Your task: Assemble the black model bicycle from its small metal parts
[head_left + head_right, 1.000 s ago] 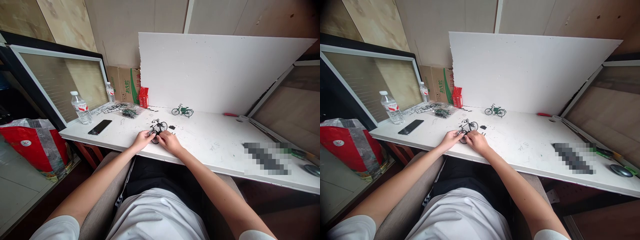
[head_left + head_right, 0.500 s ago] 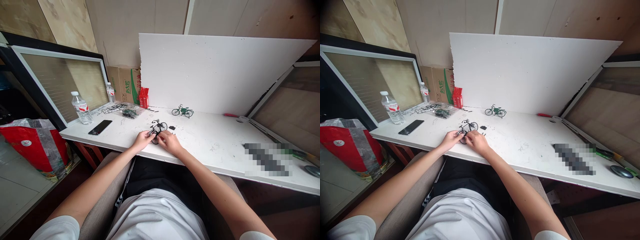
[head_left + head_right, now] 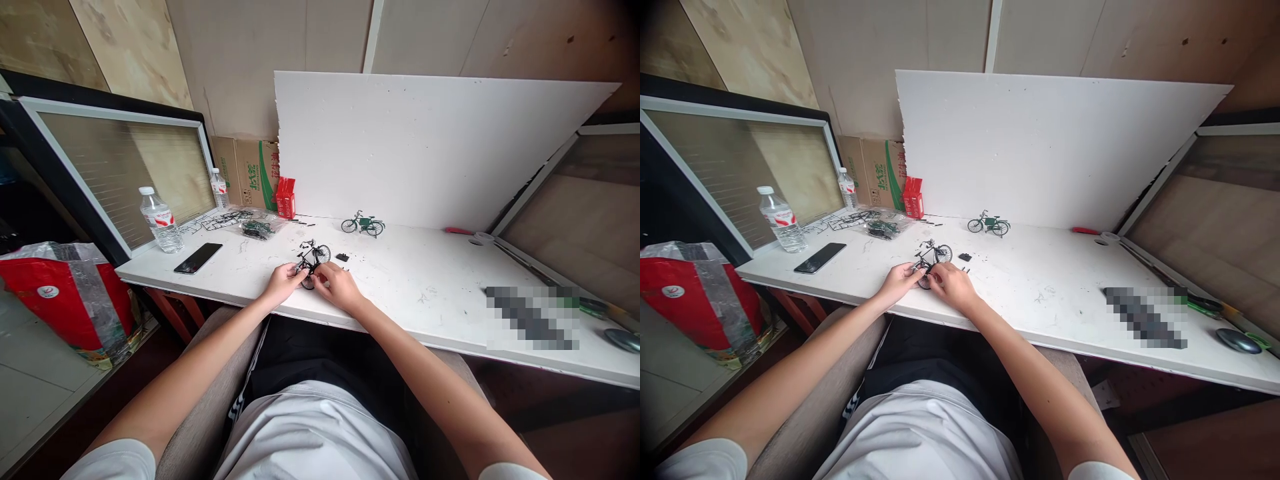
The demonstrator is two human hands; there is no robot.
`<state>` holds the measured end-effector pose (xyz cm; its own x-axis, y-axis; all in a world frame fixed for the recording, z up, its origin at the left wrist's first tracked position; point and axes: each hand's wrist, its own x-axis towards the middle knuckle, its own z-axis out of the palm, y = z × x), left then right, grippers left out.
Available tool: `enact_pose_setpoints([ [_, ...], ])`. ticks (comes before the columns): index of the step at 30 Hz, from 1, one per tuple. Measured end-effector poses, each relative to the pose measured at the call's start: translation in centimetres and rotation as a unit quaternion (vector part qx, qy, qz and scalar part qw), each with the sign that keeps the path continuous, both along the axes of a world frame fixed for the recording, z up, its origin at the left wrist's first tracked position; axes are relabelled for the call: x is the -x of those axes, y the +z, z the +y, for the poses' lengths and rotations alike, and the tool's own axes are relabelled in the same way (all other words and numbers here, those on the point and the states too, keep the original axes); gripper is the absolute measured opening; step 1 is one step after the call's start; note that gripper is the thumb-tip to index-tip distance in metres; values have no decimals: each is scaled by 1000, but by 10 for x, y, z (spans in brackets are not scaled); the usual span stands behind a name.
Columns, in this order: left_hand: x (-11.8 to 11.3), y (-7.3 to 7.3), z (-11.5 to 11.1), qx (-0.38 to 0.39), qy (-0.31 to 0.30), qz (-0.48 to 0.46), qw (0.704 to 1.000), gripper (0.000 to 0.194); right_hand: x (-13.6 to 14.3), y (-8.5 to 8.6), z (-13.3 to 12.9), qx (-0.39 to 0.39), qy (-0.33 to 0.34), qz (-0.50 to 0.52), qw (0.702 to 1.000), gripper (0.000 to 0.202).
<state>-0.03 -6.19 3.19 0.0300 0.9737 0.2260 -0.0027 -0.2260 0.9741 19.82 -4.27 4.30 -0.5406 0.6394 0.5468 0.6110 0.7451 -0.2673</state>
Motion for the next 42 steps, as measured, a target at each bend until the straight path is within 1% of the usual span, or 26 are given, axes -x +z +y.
enact_pose_setpoints([
  [3, 0, 1, -1, -4, 5, 6, 1000, 42, -1, 0, 1, -11, 20, -1, 1000, 10],
  [9, -1, 2, -1, -8, 10, 8, 1000, 41, -1, -2, 5, -38, 21, -21, 999, 32],
  [12, -1, -2, 1, -7, 11, 6, 1000, 42, 0, -2, 4, -37, 18, -28, 999, 37],
  [15, 0, -7, 4, 1, 4, -4, 1000, 43, 0, -1, 3, -26, 5, -29, 999, 36],
  [18, 1, -12, 7, 10, 0, -22, 1000, 46, 0, -1, 1, -13, -11, -14, 1000, 24],
  [21, 1, -14, 9, 22, 0, -34, 999, 49, -1, 0, 0, -11, -4, -5, 1000, 13],
  [23, 1, -14, 8, 26, 0, -36, 999, 51, -1, -1, 1, -19, 5, -11, 1000, 15],
  [29, 1, -14, 8, 12, -8, -21, 1000, 51, 0, -3, 6, -41, -4, -35, 999, 34],
  [35, 2, -18, 11, 17, -12, -24, 999, 53, 1, 0, 4, -30, -28, -48, 998, 37],
  [39, 2, -11, 10, 34, -20, -23, 999, 50, -1, 3, 3, -16, -45, -40, 998, 35],
  [42, 2, -5, 7, 44, -2, 18, 999, 48, -4, 3, 4, -6, -62, -23, 998, 33],
])
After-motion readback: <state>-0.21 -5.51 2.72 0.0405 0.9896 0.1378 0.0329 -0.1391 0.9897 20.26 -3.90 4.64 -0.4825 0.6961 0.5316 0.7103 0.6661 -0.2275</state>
